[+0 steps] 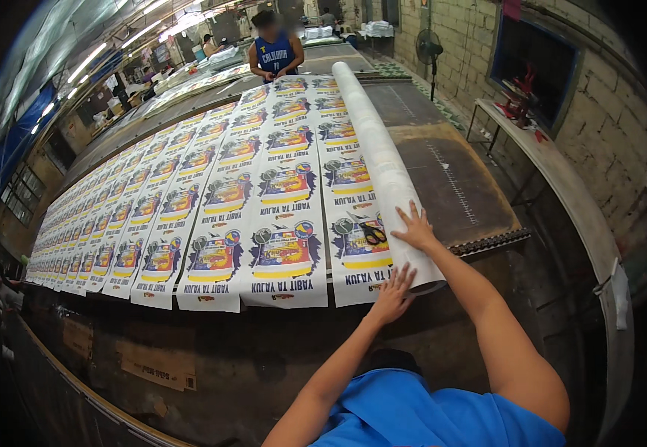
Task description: The recorder is cutting a large roll of printed fabric along designated lines in a workshop or warehouse setting.
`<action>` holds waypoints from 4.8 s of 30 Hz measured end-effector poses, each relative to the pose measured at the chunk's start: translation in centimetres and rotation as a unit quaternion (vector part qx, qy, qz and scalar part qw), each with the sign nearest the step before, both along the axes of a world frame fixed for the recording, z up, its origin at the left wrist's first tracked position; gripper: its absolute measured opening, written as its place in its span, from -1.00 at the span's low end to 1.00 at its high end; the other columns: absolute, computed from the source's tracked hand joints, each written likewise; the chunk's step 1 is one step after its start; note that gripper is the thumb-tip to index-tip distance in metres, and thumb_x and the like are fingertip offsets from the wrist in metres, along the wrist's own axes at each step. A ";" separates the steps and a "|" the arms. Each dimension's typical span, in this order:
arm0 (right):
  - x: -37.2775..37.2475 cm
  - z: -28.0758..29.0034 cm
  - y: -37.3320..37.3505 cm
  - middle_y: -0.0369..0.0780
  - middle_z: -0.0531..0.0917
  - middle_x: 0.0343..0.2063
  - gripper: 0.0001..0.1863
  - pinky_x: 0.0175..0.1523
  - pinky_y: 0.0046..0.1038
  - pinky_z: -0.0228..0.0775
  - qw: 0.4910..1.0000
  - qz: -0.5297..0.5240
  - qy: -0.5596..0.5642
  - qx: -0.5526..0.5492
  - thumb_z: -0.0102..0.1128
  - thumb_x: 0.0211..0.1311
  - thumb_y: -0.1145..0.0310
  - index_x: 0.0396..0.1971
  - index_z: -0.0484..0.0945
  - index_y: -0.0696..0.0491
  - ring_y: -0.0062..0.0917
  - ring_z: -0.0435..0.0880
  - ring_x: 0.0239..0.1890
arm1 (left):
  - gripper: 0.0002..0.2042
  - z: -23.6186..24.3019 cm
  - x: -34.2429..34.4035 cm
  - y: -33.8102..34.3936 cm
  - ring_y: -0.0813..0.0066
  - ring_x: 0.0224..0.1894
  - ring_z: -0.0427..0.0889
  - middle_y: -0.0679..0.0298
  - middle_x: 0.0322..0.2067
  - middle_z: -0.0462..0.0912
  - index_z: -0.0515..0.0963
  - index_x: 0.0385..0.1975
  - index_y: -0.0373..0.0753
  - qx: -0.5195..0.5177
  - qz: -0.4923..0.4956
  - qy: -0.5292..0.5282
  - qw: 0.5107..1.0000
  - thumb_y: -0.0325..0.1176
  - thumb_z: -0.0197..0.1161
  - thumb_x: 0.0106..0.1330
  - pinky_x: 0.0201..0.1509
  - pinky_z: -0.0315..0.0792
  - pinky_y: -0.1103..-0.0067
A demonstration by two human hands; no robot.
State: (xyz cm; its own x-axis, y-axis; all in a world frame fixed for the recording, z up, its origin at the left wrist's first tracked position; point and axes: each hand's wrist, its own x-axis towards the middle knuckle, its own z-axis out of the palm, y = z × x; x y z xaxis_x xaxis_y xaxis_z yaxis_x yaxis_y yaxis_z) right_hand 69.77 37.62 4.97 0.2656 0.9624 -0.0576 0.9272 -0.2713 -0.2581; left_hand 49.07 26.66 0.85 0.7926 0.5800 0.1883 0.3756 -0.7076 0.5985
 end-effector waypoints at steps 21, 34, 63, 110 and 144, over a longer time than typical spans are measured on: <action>-6.2 0.9 -13.0 -0.07 -0.03 0.47 -0.15 0.27 0.41 -0.06 0.990 0.051 -0.092 0.098 0.25 0.02 -0.13 0.37 0.27 -0.24 0.12 -0.14 0.47 | -0.38 -5.3 -66.3 -20.9 0.00 0.42 0.13 0.12 0.41 0.12 0.14 0.39 -0.18 -0.072 0.876 0.175 0.443 -0.26 0.17 0.33 0.40 0.10 0.05; -3.9 1.5 -5.8 -0.03 -0.14 0.48 0.14 0.26 0.22 0.17 0.997 -0.066 -0.031 0.007 0.37 -0.09 -0.23 0.48 -0.08 -0.32 0.15 0.01 0.42 | -0.35 -7.5 -65.7 -31.7 0.19 0.44 0.13 0.30 0.44 0.12 0.10 0.43 -0.06 -0.189 0.909 0.357 0.103 -0.08 0.07 0.37 0.37 0.12 -0.08; -3.7 1.1 5.6 0.11 0.17 0.34 0.17 0.20 0.06 0.34 0.981 -0.167 -0.098 0.033 0.32 -0.03 -0.26 0.47 -0.08 -0.02 0.03 0.37 0.25 | -0.35 -5.4 -68.7 -34.4 0.15 0.48 0.04 0.21 0.45 0.07 0.13 0.41 -0.09 -0.171 0.922 0.265 0.225 -0.04 0.11 0.37 0.37 0.04 -0.17; -3.6 1.5 6.1 0.06 0.19 0.35 0.17 0.19 0.11 0.33 0.977 -0.193 -0.086 0.034 0.32 -0.06 -0.30 0.47 -0.05 -0.08 0.03 0.39 0.24 | -0.29 -7.1 -70.7 -33.6 0.14 0.34 0.28 0.22 0.31 0.35 0.16 0.40 -0.06 -0.209 0.929 0.251 0.176 -0.03 0.27 0.29 0.28 0.26 -0.01; -3.3 0.7 6.5 0.08 0.20 0.34 0.16 0.18 0.10 0.33 0.975 -0.197 -0.095 0.036 0.32 -0.08 -0.32 0.46 -0.01 -0.09 0.05 0.38 0.23 | -0.29 -7.5 -70.9 -34.8 0.00 0.17 0.49 0.06 0.18 0.48 0.25 0.35 -0.16 -0.137 0.937 0.207 0.245 -0.15 0.35 0.19 0.17 0.41 0.08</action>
